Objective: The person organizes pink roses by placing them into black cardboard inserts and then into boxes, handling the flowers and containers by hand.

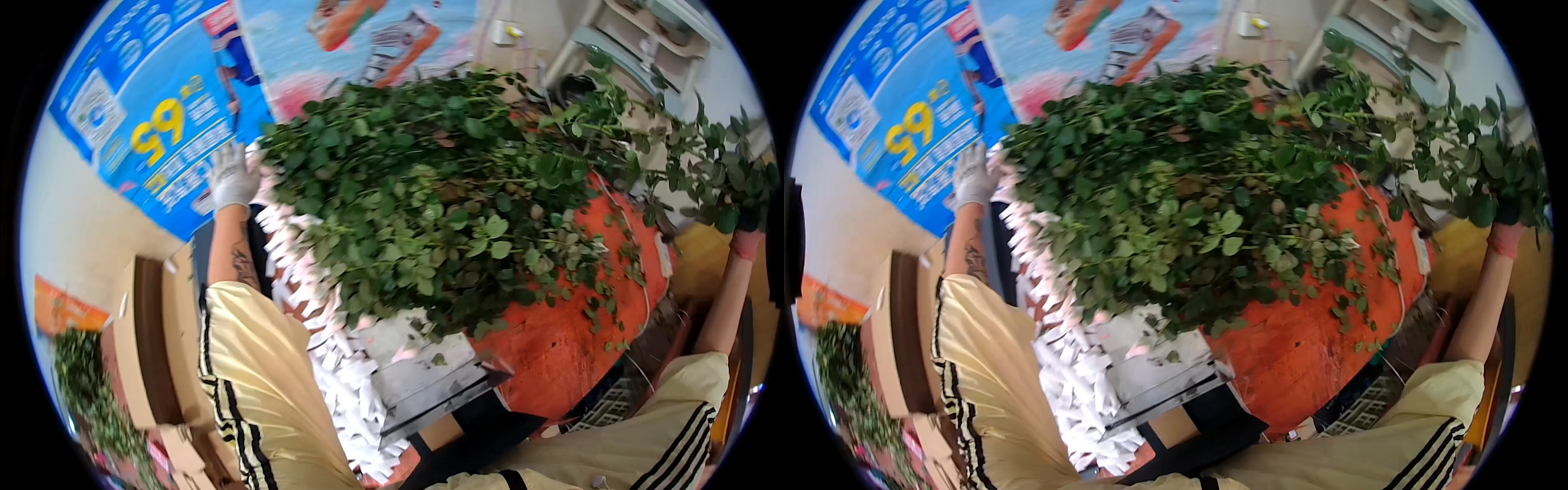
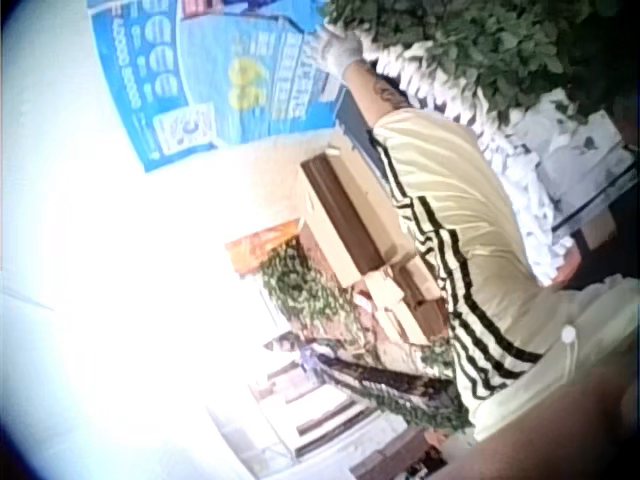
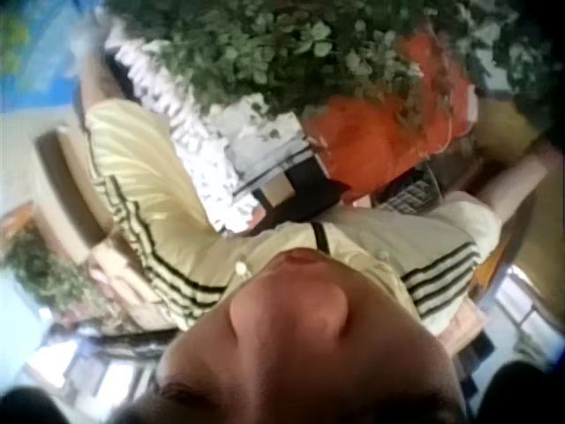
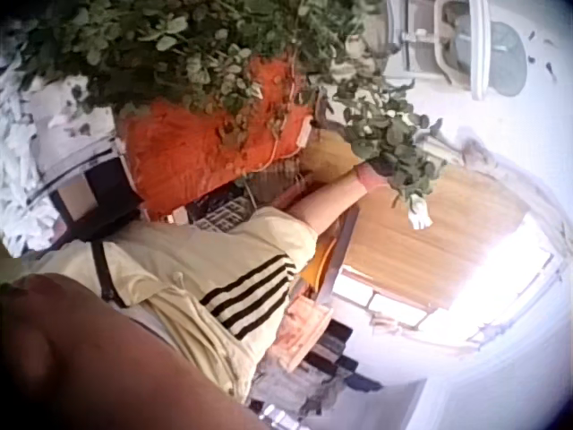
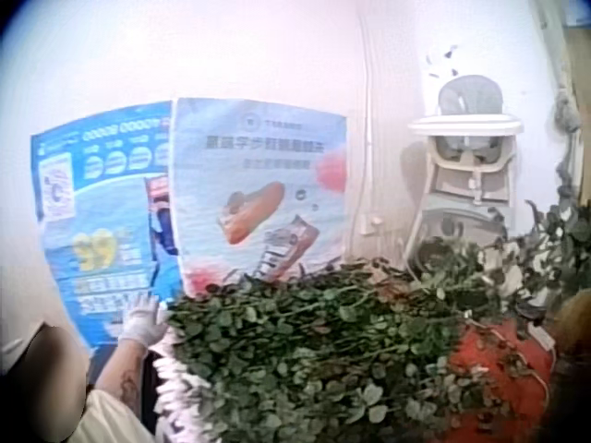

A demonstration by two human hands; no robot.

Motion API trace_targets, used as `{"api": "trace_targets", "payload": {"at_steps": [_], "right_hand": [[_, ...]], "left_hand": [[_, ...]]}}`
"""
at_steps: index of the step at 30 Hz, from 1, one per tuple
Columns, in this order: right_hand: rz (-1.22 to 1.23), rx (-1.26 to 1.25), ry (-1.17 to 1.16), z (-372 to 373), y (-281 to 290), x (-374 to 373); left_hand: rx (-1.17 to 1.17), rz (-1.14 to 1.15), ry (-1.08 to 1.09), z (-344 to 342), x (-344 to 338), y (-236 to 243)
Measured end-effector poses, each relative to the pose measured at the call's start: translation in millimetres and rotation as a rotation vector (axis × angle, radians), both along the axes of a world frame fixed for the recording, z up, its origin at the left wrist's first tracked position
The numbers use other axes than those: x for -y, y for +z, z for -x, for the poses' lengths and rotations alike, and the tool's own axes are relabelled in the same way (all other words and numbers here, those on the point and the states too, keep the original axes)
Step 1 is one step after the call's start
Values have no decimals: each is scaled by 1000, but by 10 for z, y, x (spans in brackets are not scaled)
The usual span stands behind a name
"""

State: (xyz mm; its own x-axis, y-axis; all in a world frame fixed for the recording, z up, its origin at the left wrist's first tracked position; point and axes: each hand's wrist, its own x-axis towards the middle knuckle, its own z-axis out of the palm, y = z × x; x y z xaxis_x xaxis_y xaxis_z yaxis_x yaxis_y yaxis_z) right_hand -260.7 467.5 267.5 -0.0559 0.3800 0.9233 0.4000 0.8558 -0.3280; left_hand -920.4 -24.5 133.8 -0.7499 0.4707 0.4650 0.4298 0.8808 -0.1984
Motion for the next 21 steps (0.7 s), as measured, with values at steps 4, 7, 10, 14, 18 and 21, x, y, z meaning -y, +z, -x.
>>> {"api": "trace_targets", "payload": {"at_steps": [4,7,10,14,18,21], "right_hand": [[74,-41,-202,-1004,-59,-126],[128,-50,-323,-1705,-138,-97],[175,-38,-372,-2035,-345,-50],[225,-30,-387,-2149,-575,23],[234,-39,-378,-2114,-668,139],[213,-40,-356,-2048,-653,197]], "left_hand": [[204,-7,-181,-164,-620,229],[121,167,-174,-281,-1085,-183],[191,82,-73,-343,-1124,-254],[152,56,-152,-274,-1027,-256],[141,153,-63,-382,-1171,-256],[-36,122,-138,-412,-1176,-385]]}}
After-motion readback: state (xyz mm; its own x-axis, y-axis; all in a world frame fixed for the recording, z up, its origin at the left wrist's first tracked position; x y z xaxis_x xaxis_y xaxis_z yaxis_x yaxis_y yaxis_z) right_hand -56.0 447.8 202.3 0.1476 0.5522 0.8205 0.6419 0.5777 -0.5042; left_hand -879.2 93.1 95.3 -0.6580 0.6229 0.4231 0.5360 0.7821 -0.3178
